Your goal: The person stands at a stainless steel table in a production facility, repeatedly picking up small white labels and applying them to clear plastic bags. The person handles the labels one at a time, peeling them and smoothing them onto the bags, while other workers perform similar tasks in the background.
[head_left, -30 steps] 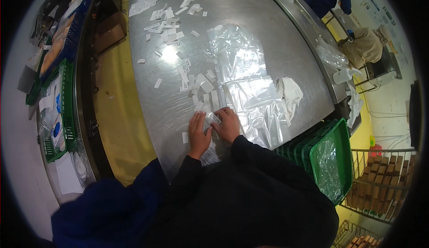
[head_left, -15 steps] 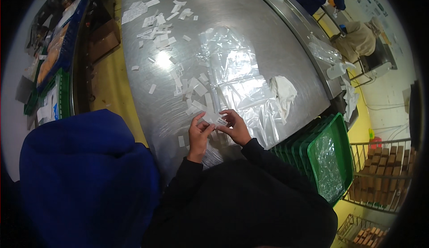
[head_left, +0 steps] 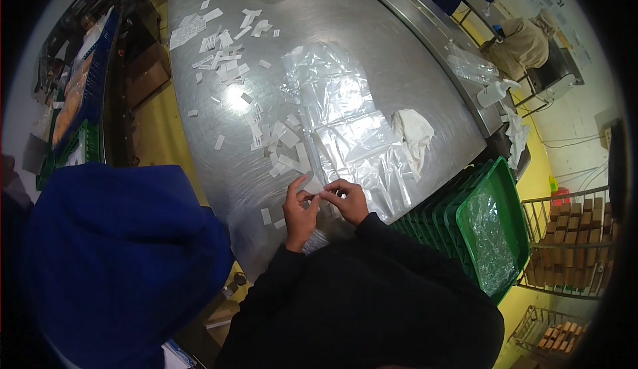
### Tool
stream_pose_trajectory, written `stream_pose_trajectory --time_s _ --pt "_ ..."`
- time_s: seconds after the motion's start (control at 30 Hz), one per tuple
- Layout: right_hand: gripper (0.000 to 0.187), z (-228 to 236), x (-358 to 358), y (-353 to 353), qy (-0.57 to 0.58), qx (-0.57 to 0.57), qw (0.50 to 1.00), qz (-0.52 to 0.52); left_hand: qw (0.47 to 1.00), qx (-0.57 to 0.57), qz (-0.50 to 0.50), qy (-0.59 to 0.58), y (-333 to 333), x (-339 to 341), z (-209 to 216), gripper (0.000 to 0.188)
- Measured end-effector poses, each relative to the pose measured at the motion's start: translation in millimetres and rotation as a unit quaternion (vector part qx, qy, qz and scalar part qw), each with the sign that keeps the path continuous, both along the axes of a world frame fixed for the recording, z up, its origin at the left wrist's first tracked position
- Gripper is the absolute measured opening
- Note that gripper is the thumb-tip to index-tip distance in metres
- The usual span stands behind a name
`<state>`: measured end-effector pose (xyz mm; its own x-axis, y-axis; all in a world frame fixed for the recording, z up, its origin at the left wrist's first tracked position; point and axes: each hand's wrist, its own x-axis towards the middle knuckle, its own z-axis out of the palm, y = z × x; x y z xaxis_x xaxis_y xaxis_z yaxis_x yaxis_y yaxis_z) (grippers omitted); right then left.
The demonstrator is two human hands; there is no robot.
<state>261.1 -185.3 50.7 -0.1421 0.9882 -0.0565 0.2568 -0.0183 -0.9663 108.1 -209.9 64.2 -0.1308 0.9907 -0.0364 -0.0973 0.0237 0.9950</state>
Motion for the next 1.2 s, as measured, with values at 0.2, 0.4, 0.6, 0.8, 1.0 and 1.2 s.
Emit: stream_pose_trajectory --time_s 0.2,0.4,0.6,0.8,1.0,1.2 --pt "0.017 -13 14 0 0.102 -0.061 0.992 0.034 0.994 -0.042 -0.064 -0.084 0 -9 -15 0.050" --pt "0.009 -13 39 7 0.152 -0.111 0.973 -0.135 0.972 -0.087 0.030 -0.214 1 -16 -46 0.045" --pt "0.013 -13 79 35 0.060 0.096 0.953 -0.280 0.952 -0.021 0.264 0.152 9 -48 -43 0.062" --pt "0.014 -41 67 51 -0.168 0.167 0.931 -0.276 0.938 0.102 0.196 0.267 20 -31 -8 0.059" --pt "0.015 -60 58 53 -0.179 0.116 0.929 -0.301 0.948 0.146 0.029 0.283 23 18 -7 0.047" --pt "0.014 -60 57 49 -0.186 0.102 0.932 -0.293 0.903 0.226 -0.102 0.350 48 59 -26 0.055"
